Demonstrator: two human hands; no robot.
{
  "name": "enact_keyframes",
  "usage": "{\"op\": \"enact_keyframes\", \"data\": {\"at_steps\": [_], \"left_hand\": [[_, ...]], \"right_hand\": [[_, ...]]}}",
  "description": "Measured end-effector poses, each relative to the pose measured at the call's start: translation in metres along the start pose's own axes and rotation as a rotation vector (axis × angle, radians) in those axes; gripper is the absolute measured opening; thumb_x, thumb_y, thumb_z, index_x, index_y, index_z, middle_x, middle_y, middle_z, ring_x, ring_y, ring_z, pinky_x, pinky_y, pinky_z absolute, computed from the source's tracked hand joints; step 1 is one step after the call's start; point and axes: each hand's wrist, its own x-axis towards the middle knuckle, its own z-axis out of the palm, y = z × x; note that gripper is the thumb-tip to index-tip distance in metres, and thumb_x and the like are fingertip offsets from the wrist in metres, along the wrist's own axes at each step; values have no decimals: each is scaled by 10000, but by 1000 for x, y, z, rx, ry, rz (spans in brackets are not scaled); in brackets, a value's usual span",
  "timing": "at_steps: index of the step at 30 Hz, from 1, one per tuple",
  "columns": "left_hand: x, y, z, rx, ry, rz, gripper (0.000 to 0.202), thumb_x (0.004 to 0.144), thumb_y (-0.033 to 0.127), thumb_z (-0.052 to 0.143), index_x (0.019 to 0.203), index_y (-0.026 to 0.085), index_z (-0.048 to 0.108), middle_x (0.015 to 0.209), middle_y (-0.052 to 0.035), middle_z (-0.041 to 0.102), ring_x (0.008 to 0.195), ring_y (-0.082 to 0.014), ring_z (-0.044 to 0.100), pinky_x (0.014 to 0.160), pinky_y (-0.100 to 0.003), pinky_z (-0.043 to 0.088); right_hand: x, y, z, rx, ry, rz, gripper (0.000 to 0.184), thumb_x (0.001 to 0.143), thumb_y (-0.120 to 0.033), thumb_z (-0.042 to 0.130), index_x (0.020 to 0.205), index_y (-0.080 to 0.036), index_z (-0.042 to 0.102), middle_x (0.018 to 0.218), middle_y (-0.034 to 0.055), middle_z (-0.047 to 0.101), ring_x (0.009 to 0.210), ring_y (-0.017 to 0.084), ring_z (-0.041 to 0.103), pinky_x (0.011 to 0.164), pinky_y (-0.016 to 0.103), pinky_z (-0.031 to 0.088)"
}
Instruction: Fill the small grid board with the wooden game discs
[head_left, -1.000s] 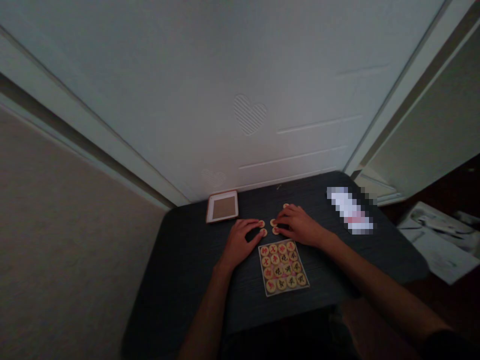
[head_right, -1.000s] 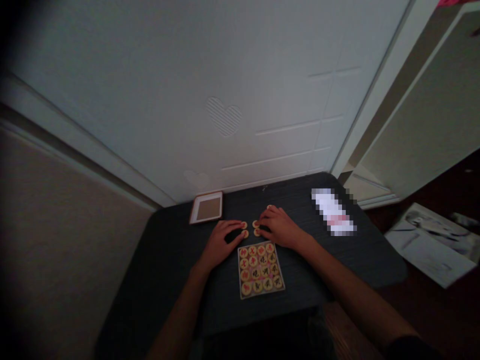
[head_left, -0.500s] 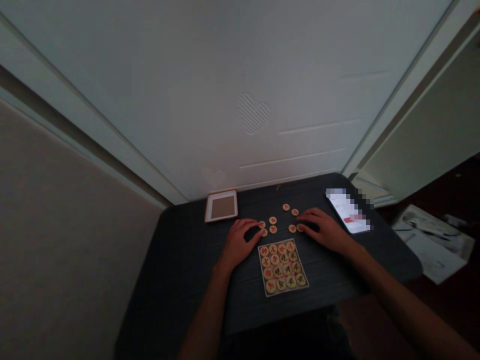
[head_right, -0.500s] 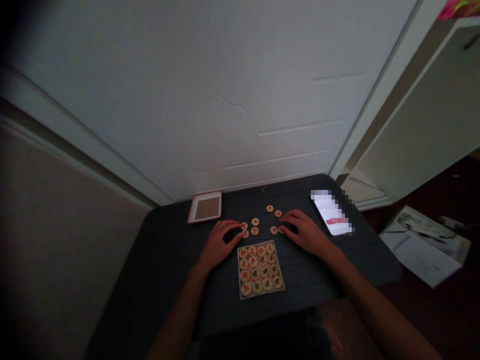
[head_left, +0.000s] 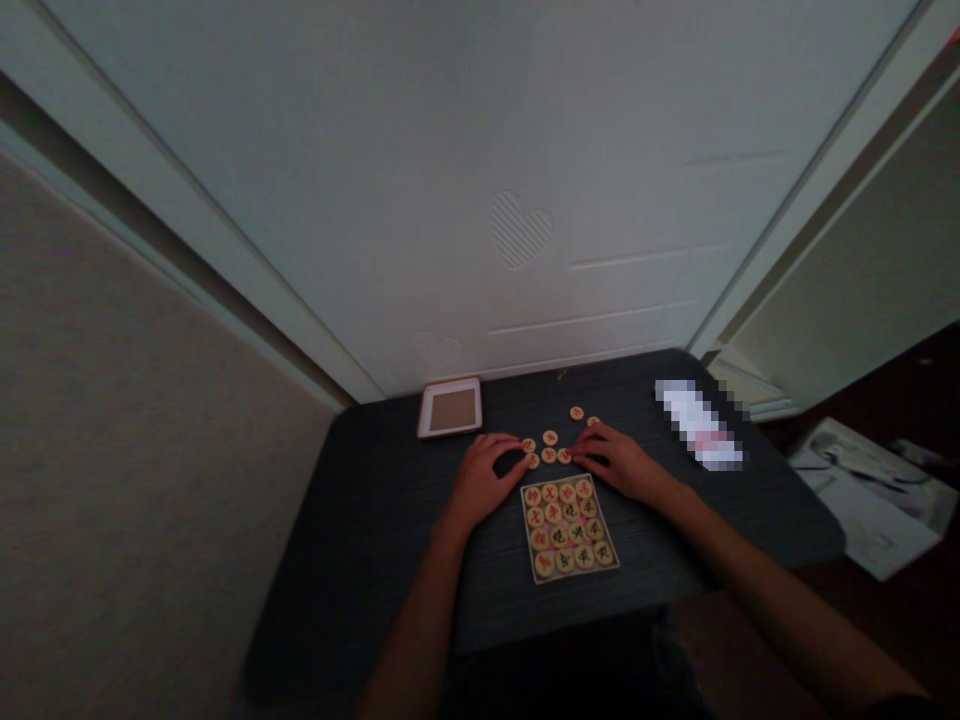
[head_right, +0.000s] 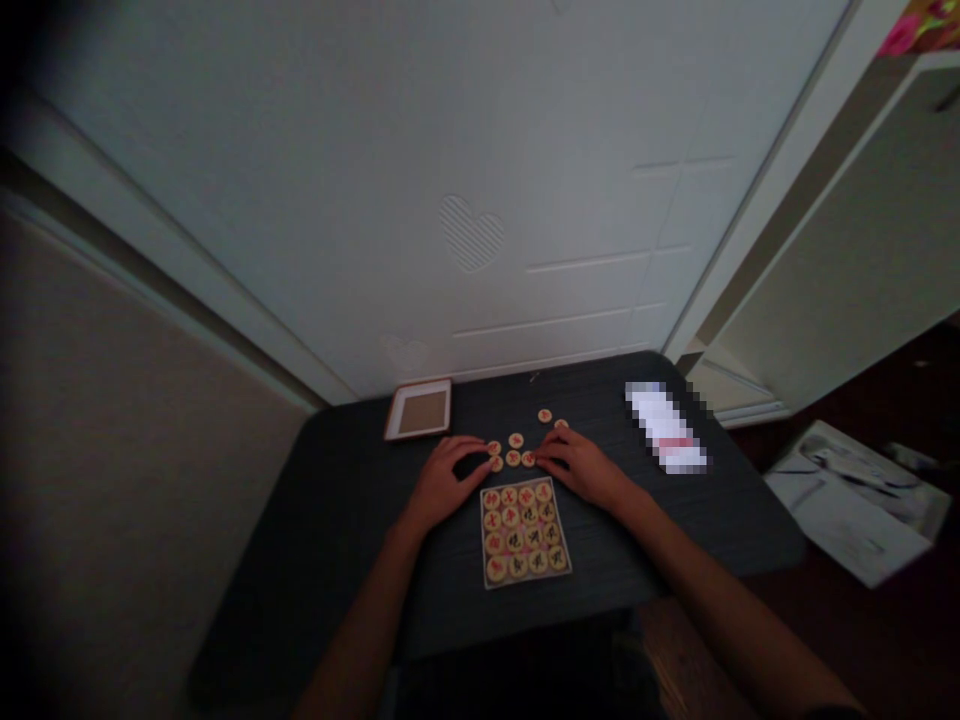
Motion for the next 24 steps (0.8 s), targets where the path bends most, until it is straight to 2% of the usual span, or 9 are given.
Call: {"op": "enact_keyframes", "data": {"at_steps": [3,8,10,14,18,24], "left_hand": [[0,0,-1,7,-7,-4,237,933,409,675,1131,289,724,1182,-40,703,1125,-230,628,1031,-444,493],[0,-2,1,15,-17,-4,211,945,396,659,1115,300,737,1186,-40,699,1129,-234,629,1026,-448,495],[0,-4,2,20,-15,-7,200,953,387,649,1106,297,741,1180,-42,699,1124,-234,629,1018,-447,497],[1,-7,4,32,-13,-6,192,964,365,640,1112,291,736,1172,-37,702,1111,-225,627,1017,-440,490],[1,-7,5,48,-14,5,189,970,355,635,1116,287,735,1158,-36,713,1091,-227,633,997,-434,490],[1,-6,5,57,-18,2,201,985,338,611,1139,296,732,1165,-35,714,1103,-233,626,994,-440,489]], "right_hand": [[-1,1,-3,-19,-2,3,226,988,-344,599,1134,-295,764,1123,60,689,1081,211,671,1005,397,560],[-3,17,-13,-121,225,131,243,990,-351,576,1134,-262,750,1143,88,684,1088,250,654,1008,460,541],[-2,26,-16,-149,253,157,247,989,-345,567,1127,-249,749,1128,93,689,1073,255,653,996,465,537],[-3,38,-14,-159,225,150,235,980,-311,566,1112,-246,750,1107,84,713,1053,256,656,975,468,535],[-4,40,-8,-143,183,101,239,966,-258,576,1138,-263,742,1107,74,733,1044,257,655,963,471,533],[4,31,-7,-106,38,-23,433,908,-64,496,1205,-281,725,1197,56,723,1118,250,630,1011,486,506]]}}
